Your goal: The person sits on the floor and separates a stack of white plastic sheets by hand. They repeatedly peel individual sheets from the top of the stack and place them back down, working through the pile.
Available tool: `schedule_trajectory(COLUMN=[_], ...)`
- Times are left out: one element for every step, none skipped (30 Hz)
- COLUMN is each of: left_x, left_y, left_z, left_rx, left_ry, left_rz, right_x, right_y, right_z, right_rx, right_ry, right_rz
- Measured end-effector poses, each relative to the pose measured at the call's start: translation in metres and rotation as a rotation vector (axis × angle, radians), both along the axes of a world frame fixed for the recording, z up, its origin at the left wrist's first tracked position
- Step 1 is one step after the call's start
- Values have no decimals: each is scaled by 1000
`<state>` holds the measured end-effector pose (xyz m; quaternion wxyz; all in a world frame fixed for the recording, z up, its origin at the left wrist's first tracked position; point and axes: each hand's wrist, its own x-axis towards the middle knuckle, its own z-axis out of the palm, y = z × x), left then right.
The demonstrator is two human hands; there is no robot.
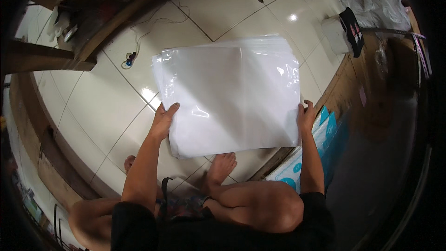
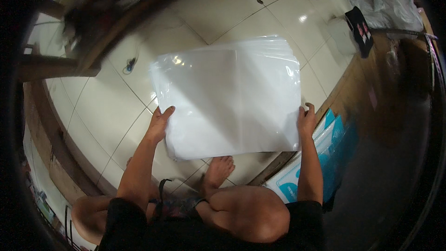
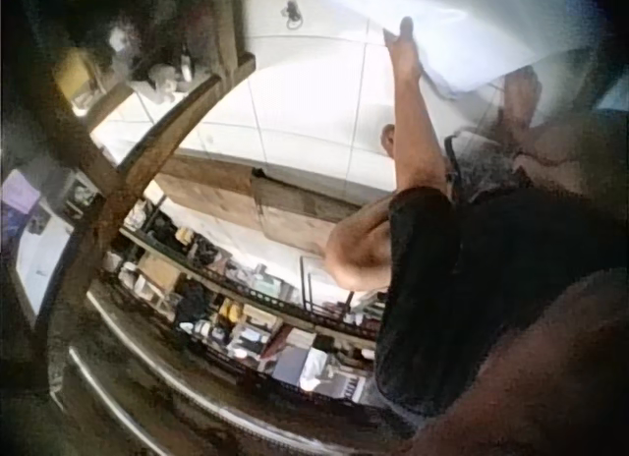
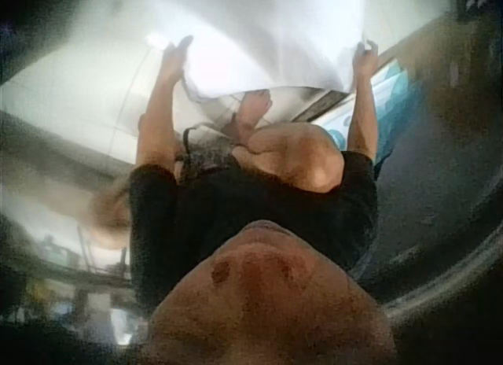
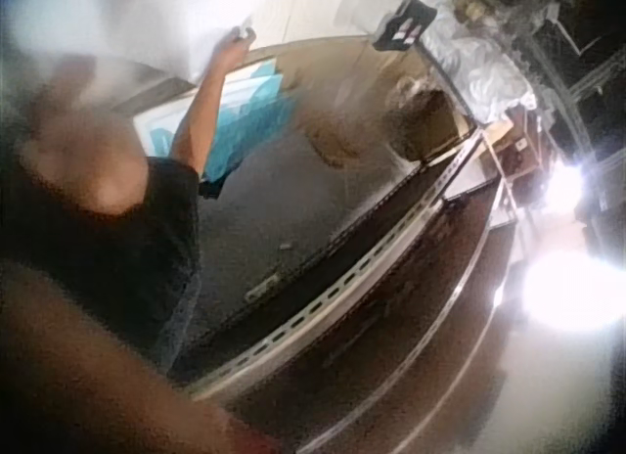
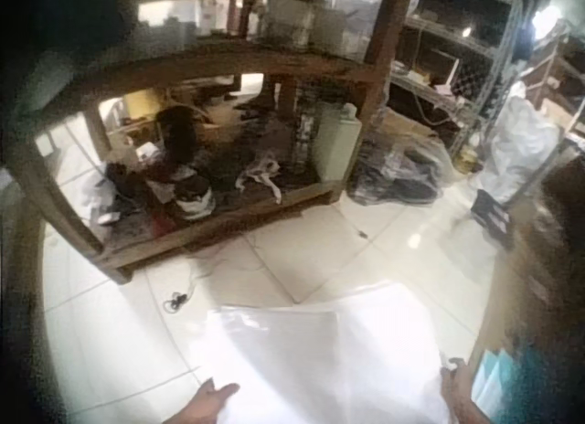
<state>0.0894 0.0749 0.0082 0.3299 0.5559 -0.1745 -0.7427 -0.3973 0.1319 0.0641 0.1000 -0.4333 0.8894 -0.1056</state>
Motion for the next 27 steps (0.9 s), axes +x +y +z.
schedule_trajectory(left_x=[0,0,2,0,0,1,0,3,4,6,3,4,10,11,14,18,19,20,21,21,22,15,10,8,8,8,7], left_y=[0,0,0,-3,-3,-4,-6,-5,-5,-4,-7,-6,-3,-3,-1,1,2,3,4,4,5,-2,-3,-3,-3,-4,-4], left_z=[1,1,-1,-4,-1,3,9,11,13,13,13,12,8,1,-5,-15,-17,-18,-19,-20,-20,-3,8,8,8,8,6], left_rx=[3,7,-7,-26,-33,-4,9,28,42,51,54,63,71,68,70,25,-1,-28,-56,-54,-30,-5,26,43,65,85,104], left_ry=[-2,-4,-7,-6,-12,-18,-4,5,16,26,47,59,62,75,80,55,51,47,42,112,112,120,126,78,77,76,78], left_rz=[8,17,6,-9,-22,-38,-41,-35,-30,-28,-37,-42,-26,-16,-3,-52,-79,-109,-133,-75,-58,-52,-41,-38,-35,-33,-34], right_x=[7,14,21,27,38,54,75,124,165,212,245,277,308,328,340,340,341,340,337,332,325,311,297,280,259,236,214], right_y=[-1,0,-4,-9,-13,-23,-32,-44,-52,-63,-67,-73,-79,-83,-82,-81,-81,-78,-77,-77,-78,-80,-79,-78,-79,-78,-77], right_z=[1,3,4,7,9,5,-7,-1,-4,9,6,7,12,4,-15,-31,-37,-42,-43,-43,-43,-43,-41,-38,-33,-30,-27], right_rx=[13,17,-90,-204,-310,-326,-454,-401,-333,-185,-251,-219,-179,-77,-79,-90,-97,-87,-76,-66,-50,-31,-6,33,72,109,141], right_ry=[35,42,172,304,427,205,-20,-160,-122,-330,-320,-293,-283,-199,-169,-202,-233,-256,-278,-301,-282,-257,-239,-226,-204,-143,-98], right_rz=[-4,-5,93,186,279,282,427,486,661,803,1026,1219,1352,1480,1542,1547,1547,1542,1543,1542,1562,1570,1582,1582,1580,1588,1582])
